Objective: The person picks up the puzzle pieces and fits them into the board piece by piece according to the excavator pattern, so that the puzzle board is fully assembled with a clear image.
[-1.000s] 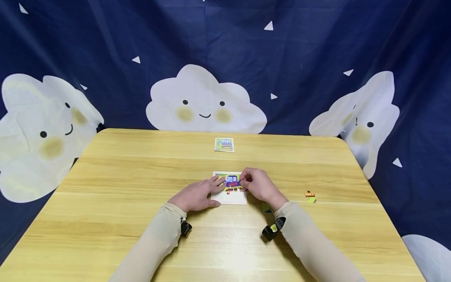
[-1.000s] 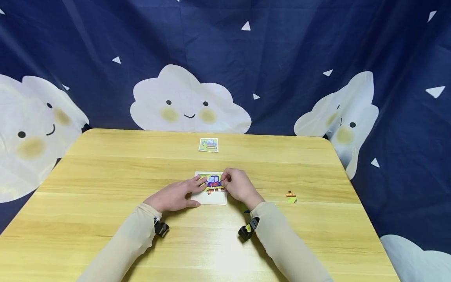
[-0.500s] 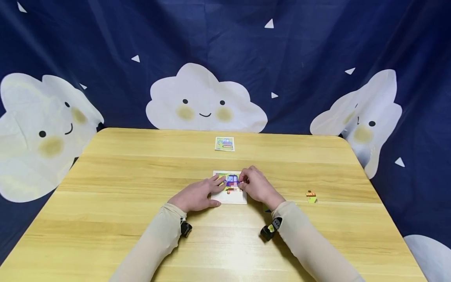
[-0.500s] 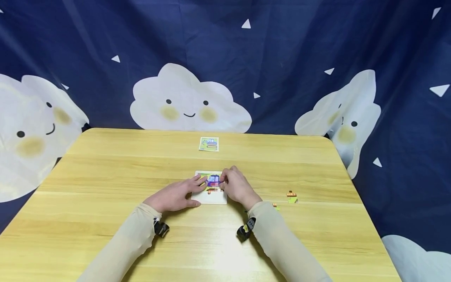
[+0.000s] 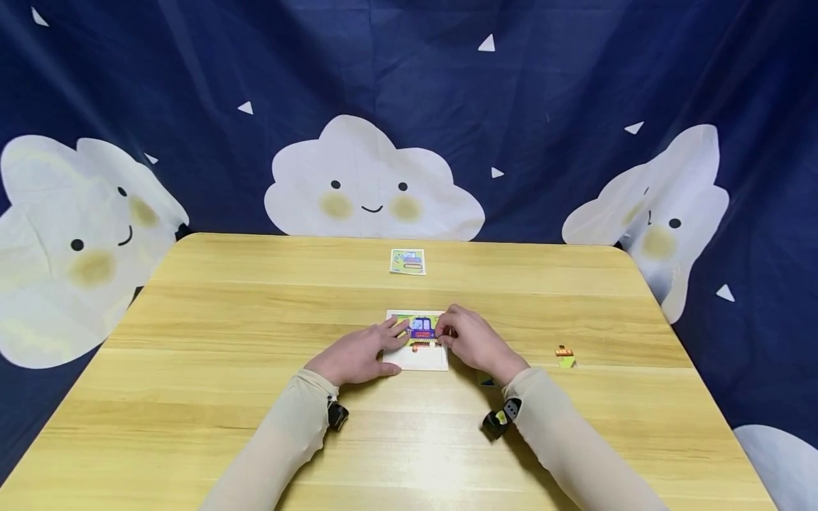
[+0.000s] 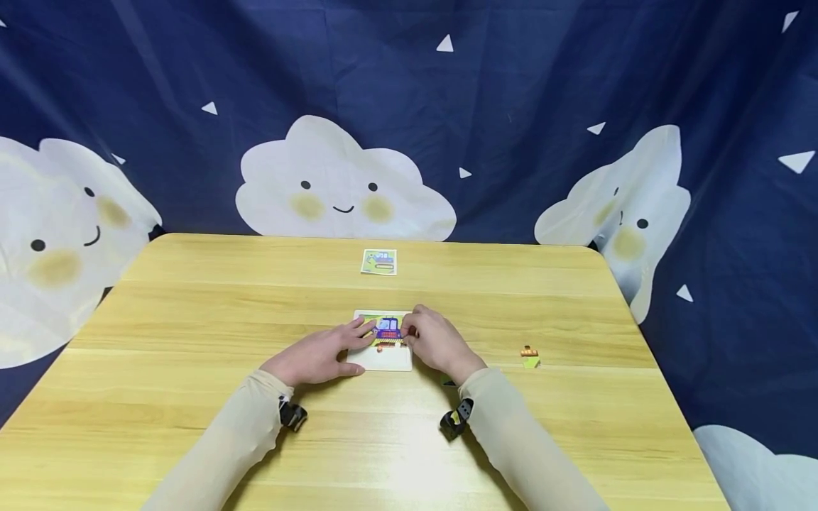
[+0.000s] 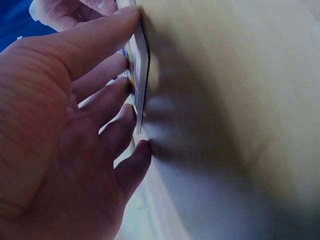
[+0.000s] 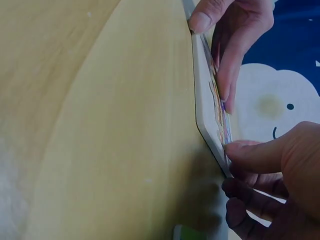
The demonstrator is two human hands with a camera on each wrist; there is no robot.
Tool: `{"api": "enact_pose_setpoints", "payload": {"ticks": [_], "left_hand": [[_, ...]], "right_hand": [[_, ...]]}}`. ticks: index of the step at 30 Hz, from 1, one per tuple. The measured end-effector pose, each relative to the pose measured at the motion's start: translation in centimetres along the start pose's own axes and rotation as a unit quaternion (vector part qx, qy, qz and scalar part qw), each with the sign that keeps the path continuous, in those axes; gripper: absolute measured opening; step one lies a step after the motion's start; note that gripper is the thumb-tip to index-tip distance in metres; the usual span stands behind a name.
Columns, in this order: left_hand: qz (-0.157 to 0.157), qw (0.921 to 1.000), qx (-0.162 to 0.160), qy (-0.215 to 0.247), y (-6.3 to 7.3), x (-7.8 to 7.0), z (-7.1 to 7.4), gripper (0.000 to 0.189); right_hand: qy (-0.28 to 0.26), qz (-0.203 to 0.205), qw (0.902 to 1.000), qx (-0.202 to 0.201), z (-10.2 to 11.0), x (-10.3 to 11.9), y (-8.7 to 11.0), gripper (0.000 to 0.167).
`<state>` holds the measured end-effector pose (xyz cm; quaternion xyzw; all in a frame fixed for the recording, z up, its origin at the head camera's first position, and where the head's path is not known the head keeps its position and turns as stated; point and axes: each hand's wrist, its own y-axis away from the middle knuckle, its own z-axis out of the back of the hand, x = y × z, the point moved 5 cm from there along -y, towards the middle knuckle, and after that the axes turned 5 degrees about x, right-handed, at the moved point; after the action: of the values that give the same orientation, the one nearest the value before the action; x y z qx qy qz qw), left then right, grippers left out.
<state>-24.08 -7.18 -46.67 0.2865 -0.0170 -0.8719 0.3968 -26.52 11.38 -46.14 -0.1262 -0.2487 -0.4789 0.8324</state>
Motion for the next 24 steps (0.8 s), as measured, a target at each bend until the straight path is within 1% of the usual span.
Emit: {"api": "enact_pose_setpoints", "payload": {"ticks": [4, 10, 12, 15, 19, 24], "left_hand": [[-0.003, 1.0, -0.002, -0.004, 0.1, -0.1, 0.1, 0.061], [-0.019, 0.9997, -0.015, 0.004, 0.1, 0.0, 0.0, 0.06], [-0.024, 0.9995, -0.022, -0.002, 0.0, 0.1, 0.1, 0.059], [-0.027, 0.9989, -0.03, -0.023, 0.0, 0.0, 0.1, 0.059], [-0.016, 0.9979, -0.037, -0.051, -0.1, -0.1, 0.3, 0.06], [0.005, 0.9979, -0.033, -0.055, -0.1, 0.5, 0.8, 0.07]], "right_hand": [[0.008, 0.023, 0.9997, 0.007, 0.2, 0.1, 0.0, 0.009], [0.007, 0.039, 0.9988, 0.028, 0.3, 0.1, 0.0, 0.011], [0.003, 0.043, 0.9983, 0.038, 0.2, -0.1, 0.0, 0.011], [-0.002, 0.046, 0.9974, 0.055, 0.0, -0.4, 0.0, 0.01], [-0.006, 0.042, 0.9965, 0.072, -0.1, -0.7, -0.2, 0.015], [-0.003, 0.028, 0.9963, 0.082, -0.1, -0.8, -0.3, 0.017]]}}
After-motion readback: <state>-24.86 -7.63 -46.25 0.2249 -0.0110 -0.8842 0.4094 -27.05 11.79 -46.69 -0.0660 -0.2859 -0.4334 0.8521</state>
